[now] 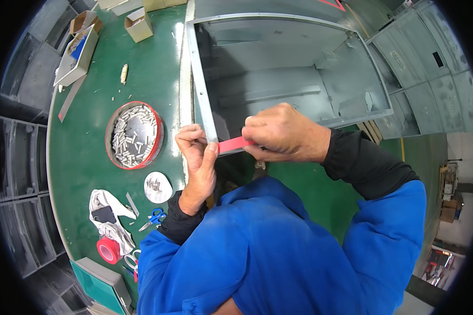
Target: The person applies a strip of pink tape along the edges of a gray metal cabinet frame. They smooth the tape down with their fingers to ensure it adheres properly to the corners and sides of the unit.
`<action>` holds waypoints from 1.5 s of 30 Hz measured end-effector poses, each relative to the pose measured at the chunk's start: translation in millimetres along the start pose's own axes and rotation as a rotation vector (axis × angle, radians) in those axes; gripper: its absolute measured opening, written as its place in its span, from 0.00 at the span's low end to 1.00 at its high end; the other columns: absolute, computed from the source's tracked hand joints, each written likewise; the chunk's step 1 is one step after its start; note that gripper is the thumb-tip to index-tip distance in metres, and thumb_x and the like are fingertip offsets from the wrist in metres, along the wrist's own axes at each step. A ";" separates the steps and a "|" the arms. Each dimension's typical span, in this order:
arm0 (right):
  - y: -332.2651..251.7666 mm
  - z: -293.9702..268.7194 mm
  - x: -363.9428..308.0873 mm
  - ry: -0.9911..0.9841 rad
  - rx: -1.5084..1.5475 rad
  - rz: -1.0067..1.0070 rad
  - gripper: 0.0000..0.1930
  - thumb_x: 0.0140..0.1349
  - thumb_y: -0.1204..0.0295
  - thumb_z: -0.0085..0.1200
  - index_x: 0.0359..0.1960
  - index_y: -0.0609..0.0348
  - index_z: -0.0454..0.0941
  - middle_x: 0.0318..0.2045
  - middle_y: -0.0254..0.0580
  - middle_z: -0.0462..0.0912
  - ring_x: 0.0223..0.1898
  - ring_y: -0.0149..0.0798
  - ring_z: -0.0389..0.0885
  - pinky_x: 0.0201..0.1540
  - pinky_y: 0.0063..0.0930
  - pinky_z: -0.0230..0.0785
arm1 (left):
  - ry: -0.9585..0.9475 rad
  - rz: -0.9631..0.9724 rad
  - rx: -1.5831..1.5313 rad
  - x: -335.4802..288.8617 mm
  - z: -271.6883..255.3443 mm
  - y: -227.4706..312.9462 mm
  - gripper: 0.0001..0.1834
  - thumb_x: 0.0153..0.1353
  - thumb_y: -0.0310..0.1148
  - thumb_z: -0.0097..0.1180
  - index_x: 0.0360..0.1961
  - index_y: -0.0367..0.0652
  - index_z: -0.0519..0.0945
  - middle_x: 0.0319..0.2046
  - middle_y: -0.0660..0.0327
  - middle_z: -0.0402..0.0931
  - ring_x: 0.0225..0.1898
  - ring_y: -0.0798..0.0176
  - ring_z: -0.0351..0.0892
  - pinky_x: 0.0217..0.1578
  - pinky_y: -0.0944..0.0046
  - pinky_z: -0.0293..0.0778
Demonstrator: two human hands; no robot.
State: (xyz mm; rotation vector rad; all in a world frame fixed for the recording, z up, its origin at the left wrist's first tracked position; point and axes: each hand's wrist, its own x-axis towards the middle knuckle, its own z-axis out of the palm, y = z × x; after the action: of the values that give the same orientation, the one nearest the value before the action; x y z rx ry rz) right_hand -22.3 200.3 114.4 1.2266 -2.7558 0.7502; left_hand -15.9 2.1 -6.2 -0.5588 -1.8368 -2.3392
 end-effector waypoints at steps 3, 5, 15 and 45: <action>3.5 -13.1 -6.3 0.008 -0.016 0.062 0.10 0.51 0.75 0.60 0.23 0.57 0.68 0.19 0.37 0.67 0.23 0.41 0.70 0.28 0.38 0.65 | -0.007 -0.014 -0.008 -0.8 -1.0 0.2 0.18 0.58 0.24 0.52 0.48 0.39 0.61 0.44 0.56 0.55 0.44 0.63 0.55 0.49 0.63 0.57; 10.8 -20.8 -17.1 0.011 0.018 0.085 0.11 0.49 0.79 0.61 0.24 0.55 0.67 0.19 0.36 0.67 0.23 0.41 0.69 0.36 0.40 0.66 | 0.017 0.021 0.004 -0.9 2.0 -1.6 0.18 0.58 0.24 0.50 0.47 0.40 0.60 0.44 0.56 0.54 0.43 0.64 0.54 0.49 0.63 0.57; 34.5 -70.0 -122.7 0.208 0.069 0.571 0.10 0.58 0.75 0.58 0.29 0.59 0.67 0.27 0.38 0.69 0.31 0.40 0.68 0.34 0.29 0.64 | 0.077 -0.052 -0.009 -2.8 6.8 7.5 0.17 0.60 0.31 0.49 0.46 0.47 0.58 0.50 0.56 0.56 0.51 0.64 0.58 0.58 0.61 0.52; 96.9 -69.8 -211.2 0.382 -0.181 0.343 0.15 0.55 0.78 0.56 0.24 0.52 0.59 0.21 0.32 0.63 0.25 0.38 0.65 0.46 0.36 0.60 | 0.292 -0.101 0.101 -12.5 -6.9 -2.1 0.21 0.56 0.40 0.60 0.43 0.47 0.63 0.51 0.60 0.62 0.58 0.59 0.62 0.62 0.54 0.55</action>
State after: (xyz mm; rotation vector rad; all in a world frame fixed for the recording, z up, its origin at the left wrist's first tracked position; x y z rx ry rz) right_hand 43.2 432.5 89.4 0.5169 -2.6569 0.6521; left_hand -6.5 -5.6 -13.9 -0.1066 -1.8686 -2.2291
